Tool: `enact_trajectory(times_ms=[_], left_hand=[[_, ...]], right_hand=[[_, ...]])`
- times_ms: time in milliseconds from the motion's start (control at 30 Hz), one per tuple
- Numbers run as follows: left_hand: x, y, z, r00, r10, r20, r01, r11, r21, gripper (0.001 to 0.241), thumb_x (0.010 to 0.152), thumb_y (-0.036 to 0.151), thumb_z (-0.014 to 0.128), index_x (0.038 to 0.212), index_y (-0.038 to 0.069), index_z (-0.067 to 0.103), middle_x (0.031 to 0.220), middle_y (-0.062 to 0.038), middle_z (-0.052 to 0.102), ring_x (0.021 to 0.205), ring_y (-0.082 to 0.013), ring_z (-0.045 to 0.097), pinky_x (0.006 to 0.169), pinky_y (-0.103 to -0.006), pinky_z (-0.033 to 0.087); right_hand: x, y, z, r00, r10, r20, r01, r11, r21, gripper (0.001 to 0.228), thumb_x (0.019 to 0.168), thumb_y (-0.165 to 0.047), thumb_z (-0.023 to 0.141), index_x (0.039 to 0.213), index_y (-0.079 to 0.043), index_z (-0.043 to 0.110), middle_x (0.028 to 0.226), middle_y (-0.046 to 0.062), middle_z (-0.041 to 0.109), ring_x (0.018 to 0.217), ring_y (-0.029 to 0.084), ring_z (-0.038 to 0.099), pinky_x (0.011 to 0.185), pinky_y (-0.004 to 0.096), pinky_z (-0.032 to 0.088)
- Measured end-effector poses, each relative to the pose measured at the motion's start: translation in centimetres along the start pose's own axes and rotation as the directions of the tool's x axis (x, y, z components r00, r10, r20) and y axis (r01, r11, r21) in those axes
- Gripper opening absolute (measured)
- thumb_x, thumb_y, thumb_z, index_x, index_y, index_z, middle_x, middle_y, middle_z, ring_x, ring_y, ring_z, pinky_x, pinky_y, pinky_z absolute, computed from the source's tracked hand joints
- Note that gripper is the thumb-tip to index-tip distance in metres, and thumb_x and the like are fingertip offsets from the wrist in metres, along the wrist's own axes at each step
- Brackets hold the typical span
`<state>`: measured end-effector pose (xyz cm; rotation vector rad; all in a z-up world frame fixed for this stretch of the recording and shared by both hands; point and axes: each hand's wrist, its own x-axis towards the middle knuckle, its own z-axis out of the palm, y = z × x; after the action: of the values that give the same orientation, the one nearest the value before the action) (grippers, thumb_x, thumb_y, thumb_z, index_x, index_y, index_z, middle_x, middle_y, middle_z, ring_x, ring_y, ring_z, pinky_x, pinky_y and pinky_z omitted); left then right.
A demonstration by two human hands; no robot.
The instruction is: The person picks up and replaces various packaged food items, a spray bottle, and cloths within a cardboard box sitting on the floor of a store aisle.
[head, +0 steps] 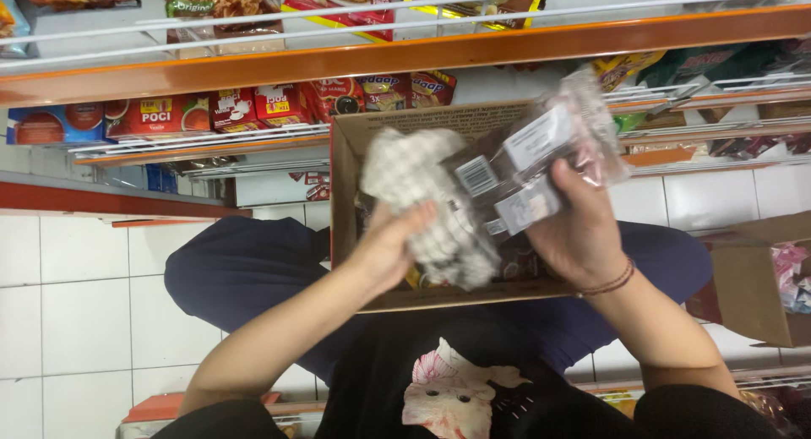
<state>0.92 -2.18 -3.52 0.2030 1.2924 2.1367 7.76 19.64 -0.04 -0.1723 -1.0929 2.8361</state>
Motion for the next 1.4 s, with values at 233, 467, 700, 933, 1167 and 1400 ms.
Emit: enact_trajectory(times_ms=[233,467,700,933,1167,1400], left_hand=[[-0.9,0.6,2.0,0.734,0.539,0.413,-0.474,-0.029,0.880,0.076,0.080,0.035,0.087,0.138,-0.003,0.057,0.136,-0.022,0.051,0.127,-0.0414,0.050,0.112,-0.0507,0.039],[-0.4,0.4,0.3,0.494,0.541,0.681,-0.707,-0.206,0.676,0.044,0.100,0.025,0.068,0.144,0.028,0.062,0.149,-0.012,0.053,0.145,-0.0325,0.048,0.122,-0.0492,0.036],[1.6,0.2,1.2,0.299,0.366,0.881,-0.738,-0.497,0.457,0.042,0.110,0.027,0.065,0.152,0.031,0.061,0.163,-0.001,0.044,0.155,-0.0262,0.033,0.121,-0.0616,0.030],[2.4,1.1,2.5,0.468,0.465,0.752,-0.728,-0.280,0.626,0.041,0.111,0.021,0.062,0.151,0.029,0.064,0.164,0.003,0.043,0.156,-0.0255,0.035,0.121,-0.0524,0.034],[1.3,-0.5,-0.8,0.413,0.233,0.880,-0.740,-0.478,0.474,0.036,0.102,0.025,0.069,0.138,0.019,0.072,0.152,-0.001,0.056,0.145,-0.0252,0.044,0.116,-0.0556,0.034],[2.0,-0.9,-4.5,0.741,-0.314,0.594,-0.647,-0.574,0.503,0.064,0.068,0.037,0.078,0.126,0.012,0.069,0.122,-0.004,0.064,0.121,-0.0241,0.054,0.104,-0.0559,0.037]], right_hand=[[0.6,1.2,0.0,0.998,-0.047,0.033,0.054,0.966,-0.253,0.067,0.102,-0.018,0.068,0.159,-0.009,0.034,0.159,0.007,0.047,0.146,0.024,0.047,0.125,0.045,0.037],[-0.1,-0.2,1.5,0.972,0.118,0.204,-0.089,0.985,-0.146,0.082,0.101,-0.052,0.052,0.165,-0.011,0.022,0.162,0.013,0.040,0.151,0.029,0.042,0.127,0.047,0.033],[-0.6,0.8,-0.8,0.956,0.196,0.218,-0.150,0.966,-0.210,0.080,0.106,-0.063,0.038,0.166,-0.012,0.024,0.166,0.017,0.040,0.152,0.034,0.044,0.127,0.048,0.036],[-1.7,1.4,-2.0,0.965,0.252,-0.066,-0.260,0.946,-0.195,0.073,0.103,-0.056,0.038,0.161,-0.012,0.030,0.158,0.009,0.045,0.145,0.025,0.046,0.120,0.042,0.038],[-0.4,-1.1,-2.2,0.994,0.085,0.069,-0.074,0.987,-0.144,0.073,0.109,-0.058,0.041,0.164,-0.011,0.037,0.155,0.015,0.052,0.141,0.028,0.052,0.128,0.050,0.041],[-1.6,-3.6,-5.9,0.985,0.129,0.117,-0.145,0.980,0.134,0.070,0.091,-0.014,0.053,0.160,-0.008,0.042,0.150,0.021,0.050,0.143,0.033,0.046,0.127,0.047,0.034]])
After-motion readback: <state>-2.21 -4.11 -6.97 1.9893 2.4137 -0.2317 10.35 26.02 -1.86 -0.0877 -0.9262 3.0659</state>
